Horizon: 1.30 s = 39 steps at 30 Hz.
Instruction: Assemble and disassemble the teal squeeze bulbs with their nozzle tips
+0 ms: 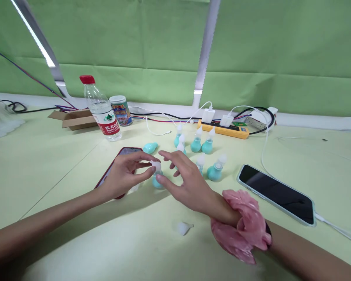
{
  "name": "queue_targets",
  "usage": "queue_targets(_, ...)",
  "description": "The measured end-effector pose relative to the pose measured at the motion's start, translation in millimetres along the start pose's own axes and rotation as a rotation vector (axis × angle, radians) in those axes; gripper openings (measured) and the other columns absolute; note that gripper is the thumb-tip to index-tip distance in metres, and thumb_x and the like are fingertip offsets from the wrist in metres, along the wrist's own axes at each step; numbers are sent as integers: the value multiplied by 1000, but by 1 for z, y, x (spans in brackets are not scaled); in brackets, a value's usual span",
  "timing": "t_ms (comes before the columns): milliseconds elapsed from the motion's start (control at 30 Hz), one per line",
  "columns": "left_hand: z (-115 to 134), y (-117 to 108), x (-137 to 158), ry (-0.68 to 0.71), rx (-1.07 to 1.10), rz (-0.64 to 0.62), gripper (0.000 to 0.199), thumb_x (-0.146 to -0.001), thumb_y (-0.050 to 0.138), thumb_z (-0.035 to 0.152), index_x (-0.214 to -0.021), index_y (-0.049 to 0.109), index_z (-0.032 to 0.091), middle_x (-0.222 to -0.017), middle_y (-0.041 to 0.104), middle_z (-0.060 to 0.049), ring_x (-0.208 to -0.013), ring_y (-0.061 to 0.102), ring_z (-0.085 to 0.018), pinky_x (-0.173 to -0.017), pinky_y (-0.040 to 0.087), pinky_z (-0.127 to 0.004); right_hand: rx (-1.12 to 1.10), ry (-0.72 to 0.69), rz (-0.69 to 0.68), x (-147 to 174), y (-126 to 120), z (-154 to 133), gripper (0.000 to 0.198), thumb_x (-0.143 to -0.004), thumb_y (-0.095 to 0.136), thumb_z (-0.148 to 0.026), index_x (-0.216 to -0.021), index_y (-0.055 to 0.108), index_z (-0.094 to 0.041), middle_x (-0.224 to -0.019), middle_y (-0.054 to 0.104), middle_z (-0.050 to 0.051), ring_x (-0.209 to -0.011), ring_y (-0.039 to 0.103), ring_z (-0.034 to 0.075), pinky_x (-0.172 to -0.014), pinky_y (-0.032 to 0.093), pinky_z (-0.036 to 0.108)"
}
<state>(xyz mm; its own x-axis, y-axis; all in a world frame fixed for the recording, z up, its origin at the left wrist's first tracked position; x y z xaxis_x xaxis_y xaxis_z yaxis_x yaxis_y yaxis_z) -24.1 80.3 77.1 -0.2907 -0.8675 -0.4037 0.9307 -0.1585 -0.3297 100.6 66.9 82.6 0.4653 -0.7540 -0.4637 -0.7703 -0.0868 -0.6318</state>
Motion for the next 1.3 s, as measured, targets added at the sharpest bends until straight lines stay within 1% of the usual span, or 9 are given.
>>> queue_targets(233,-5,5,1,-1,-7,-41,21,-69,58,15,-89,52,16,-88,59,-2,-85,57,-13,-85,47,-33,-93,-52,90,-21,-2,2,12,-78,52,-24,-83,62,-19,-74,61,2,-66,55,10,-51,49,21)
queue_targets(433,-8,12,5,-39,16,-91,16,-74,55,20,-88,50,17,-90,58,-3,-87,57,-14,-80,48,-30,6,-98,101,-16,-5,-2,9,-71,58,-20,-80,60,-18,-71,62,1,-62,55,11,-54,50,24)
queue_targets(533,-13,18,7,-52,-33,-142,24,-74,56,20,-96,48,18,-95,57,-3,-91,55,-15,-82,46,-29,-2,-54,83,-18,-6,-1,4,-70,58,-19,-74,58,-17,-68,60,1,-60,54,10,-53,51,23)
queue_targets(667,-22,31,12,-104,-215,-283,23,-81,46,32,-96,54,15,-86,61,-3,-78,56,-15,-72,45,-27,-22,37,44,-13,-10,3,7,-70,58,-21,-74,57,-16,-68,58,1,-61,54,10,-54,54,22)
queue_targets(767,-16,33,15,-20,-333,-311,26,-82,44,33,-94,56,13,-86,59,-5,-79,54,-16,-69,43,-26,-28,89,-6,-1,-15,4,9,-71,57,-22,-78,57,-16,-71,60,1,-64,55,10,-59,55,22)
queue_targets(867,3,32,19,173,-447,-282,27,-82,46,28,-98,56,10,-85,57,-9,-80,52,-16,-70,43,-27,-61,134,-29,13,-23,5,9,-72,57,-23,-79,58,-17,-72,61,1,-65,56,10,-62,55,22)
queue_targets(1033,38,27,24,484,-516,-202,27,-76,53,29,-84,61,5,-62,57,-8,-60,49,-15,-56,41,-27,-205,246,-79,32,-26,9,10,-69,62,-24,-76,64,-18,-69,65,1,-56,60,11,-52,54,19)
queue_targets(1133,48,26,25,518,-530,-221,26,-74,56,31,-80,63,7,-56,57,-6,-54,48,-13,-51,39,-25,-266,247,-75,36,-24,6,10,-67,65,-22,-76,66,-19,-66,66,1,-53,60,10,-51,53,17)
queue_targets(1300,54,21,24,399,-463,-214,20,-73,58,29,-76,64,10,-53,55,-3,-52,46,-11,-48,35,-23,-379,228,15,33,-28,1,13,-62,68,-15,-73,69,-23,-61,67,-2,-52,61,8,-48,52,12)
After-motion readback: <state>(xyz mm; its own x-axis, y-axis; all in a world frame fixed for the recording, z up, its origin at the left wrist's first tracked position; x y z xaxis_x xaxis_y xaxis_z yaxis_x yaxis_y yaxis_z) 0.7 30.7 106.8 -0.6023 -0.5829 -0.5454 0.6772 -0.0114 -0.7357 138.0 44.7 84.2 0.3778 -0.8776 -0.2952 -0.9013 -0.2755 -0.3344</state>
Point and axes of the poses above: each hand's wrist, its own x-axis away from the middle knuckle, its own y-axis out of the palm, z = x × y, the point moved 7 cm from there along -x, towards the middle knuckle
